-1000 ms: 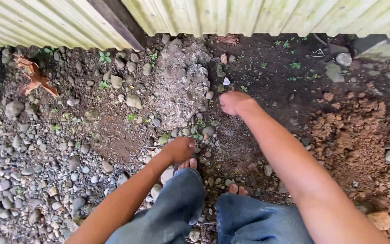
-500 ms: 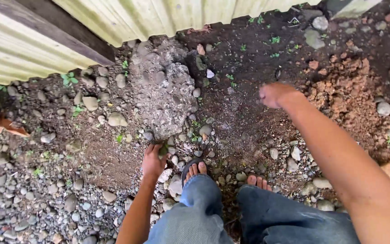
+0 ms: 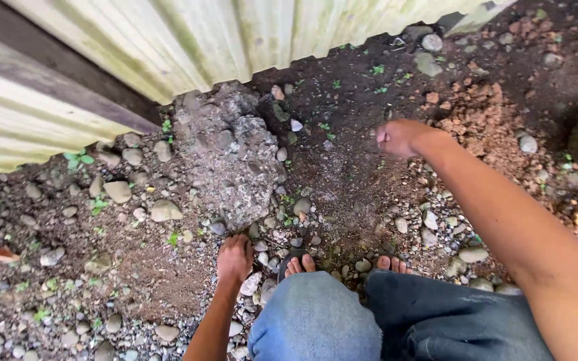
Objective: Weeding and removing small rocks from an outdoor dirt and gravel area and placing them into a bucket
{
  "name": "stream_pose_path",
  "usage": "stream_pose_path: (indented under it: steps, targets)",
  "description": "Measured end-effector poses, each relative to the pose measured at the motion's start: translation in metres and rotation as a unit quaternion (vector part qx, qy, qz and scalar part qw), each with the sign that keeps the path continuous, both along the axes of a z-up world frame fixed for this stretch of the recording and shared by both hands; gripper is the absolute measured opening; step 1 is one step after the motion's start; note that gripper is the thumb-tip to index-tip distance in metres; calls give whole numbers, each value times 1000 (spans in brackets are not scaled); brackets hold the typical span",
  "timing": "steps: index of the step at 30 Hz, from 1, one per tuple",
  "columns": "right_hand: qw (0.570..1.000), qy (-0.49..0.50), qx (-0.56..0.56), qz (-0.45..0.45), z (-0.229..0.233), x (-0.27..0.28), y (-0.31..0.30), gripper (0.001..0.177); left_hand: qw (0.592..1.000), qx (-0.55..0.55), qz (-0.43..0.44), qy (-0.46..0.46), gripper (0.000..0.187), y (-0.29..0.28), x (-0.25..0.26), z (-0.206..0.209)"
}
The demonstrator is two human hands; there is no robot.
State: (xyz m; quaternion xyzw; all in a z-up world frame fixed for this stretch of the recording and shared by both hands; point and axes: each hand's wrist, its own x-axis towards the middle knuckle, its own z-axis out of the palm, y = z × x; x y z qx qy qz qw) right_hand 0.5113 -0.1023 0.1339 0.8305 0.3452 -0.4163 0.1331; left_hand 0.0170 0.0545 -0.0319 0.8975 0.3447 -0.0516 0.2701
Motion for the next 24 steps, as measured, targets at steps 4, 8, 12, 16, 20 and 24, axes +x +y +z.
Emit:
stream_pose_path:
  steps: [4, 8, 12, 16, 20, 24]
  targets:
    - [999, -15, 43, -30, -6, 29, -21, 33, 995, -39, 75, -56, 21, 1, 6, 16]
    - [997, -26, 34, -61, 1, 43, -46, 34, 949, -223, 218, -45, 17, 13, 25, 19]
    - [997, -38, 18, -60, 32, 57, -47, 34, 936, -274, 170, -142, 16, 30, 78, 25]
    - [996, -42, 1, -74, 49, 65, -42, 33, 945, -270, 118, -144, 12, 48, 169, 59]
    - [997, -43, 23, -55, 37, 87, -40, 33, 960, -145, -119, -208, 16, 70, 254, 90]
    - [998, -14, 32, -50, 7, 104, -33, 35, 960, -19, -280, 22, 42, 84, 341, 199]
